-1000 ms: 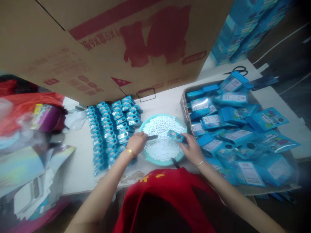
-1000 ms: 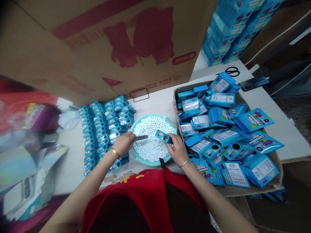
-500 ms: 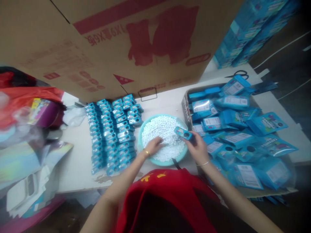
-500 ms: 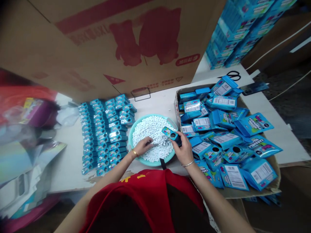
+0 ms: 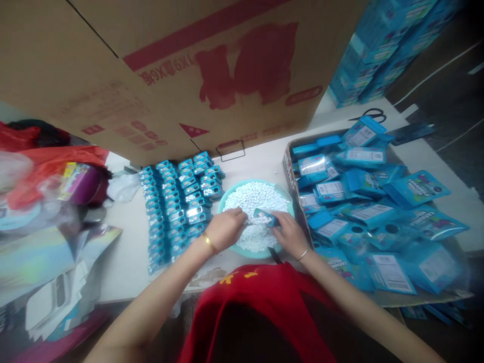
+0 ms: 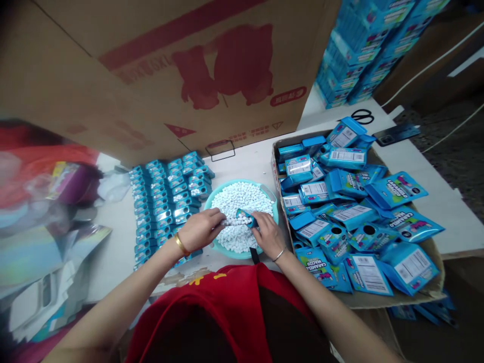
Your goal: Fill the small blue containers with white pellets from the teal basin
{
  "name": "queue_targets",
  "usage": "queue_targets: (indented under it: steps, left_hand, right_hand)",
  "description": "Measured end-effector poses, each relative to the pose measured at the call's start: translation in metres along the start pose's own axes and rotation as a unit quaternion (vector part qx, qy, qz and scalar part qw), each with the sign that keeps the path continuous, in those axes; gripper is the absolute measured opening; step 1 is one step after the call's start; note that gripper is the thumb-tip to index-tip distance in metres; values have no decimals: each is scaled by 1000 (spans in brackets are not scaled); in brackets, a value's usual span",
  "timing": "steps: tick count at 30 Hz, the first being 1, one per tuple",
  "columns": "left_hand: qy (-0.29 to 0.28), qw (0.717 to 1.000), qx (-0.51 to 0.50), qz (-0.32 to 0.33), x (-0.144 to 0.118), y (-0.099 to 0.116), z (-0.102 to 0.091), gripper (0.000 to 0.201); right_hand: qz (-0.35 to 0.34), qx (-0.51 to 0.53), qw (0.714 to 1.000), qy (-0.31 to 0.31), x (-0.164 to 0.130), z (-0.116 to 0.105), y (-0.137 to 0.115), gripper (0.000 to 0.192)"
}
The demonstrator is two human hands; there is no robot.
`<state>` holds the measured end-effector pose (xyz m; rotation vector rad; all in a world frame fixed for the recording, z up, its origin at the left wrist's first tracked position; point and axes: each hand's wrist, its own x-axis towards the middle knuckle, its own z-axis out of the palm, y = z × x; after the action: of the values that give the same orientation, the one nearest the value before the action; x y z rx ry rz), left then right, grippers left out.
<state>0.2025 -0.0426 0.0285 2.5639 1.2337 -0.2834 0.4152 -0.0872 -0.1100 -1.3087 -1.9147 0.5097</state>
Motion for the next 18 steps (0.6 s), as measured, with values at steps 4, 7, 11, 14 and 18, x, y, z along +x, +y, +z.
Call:
queue_targets:
  steps: [4, 7, 11, 14, 18]
  left_hand:
    - [-47, 992, 116, -11, 3, 35, -24, 19]
    - [-42, 990, 135, 5, -2, 45, -39, 19]
    - [-4, 996, 84, -25, -12, 26, -42, 13]
    - [38, 998, -47, -9, -12, 2, -20, 47]
    - [45, 985, -163, 42, -5, -21, 23, 50]
  right_hand:
    - [-6, 16, 1000, 2, -1, 5, -4, 36]
    - [12, 42, 999, 9, -2, 5, -4, 33]
    - [40, 86, 995, 10, -6, 4, -7, 33]
    - [48, 116, 992, 5, -7, 6, -14, 31]
    - [48, 152, 987, -12, 3, 13, -35, 27]
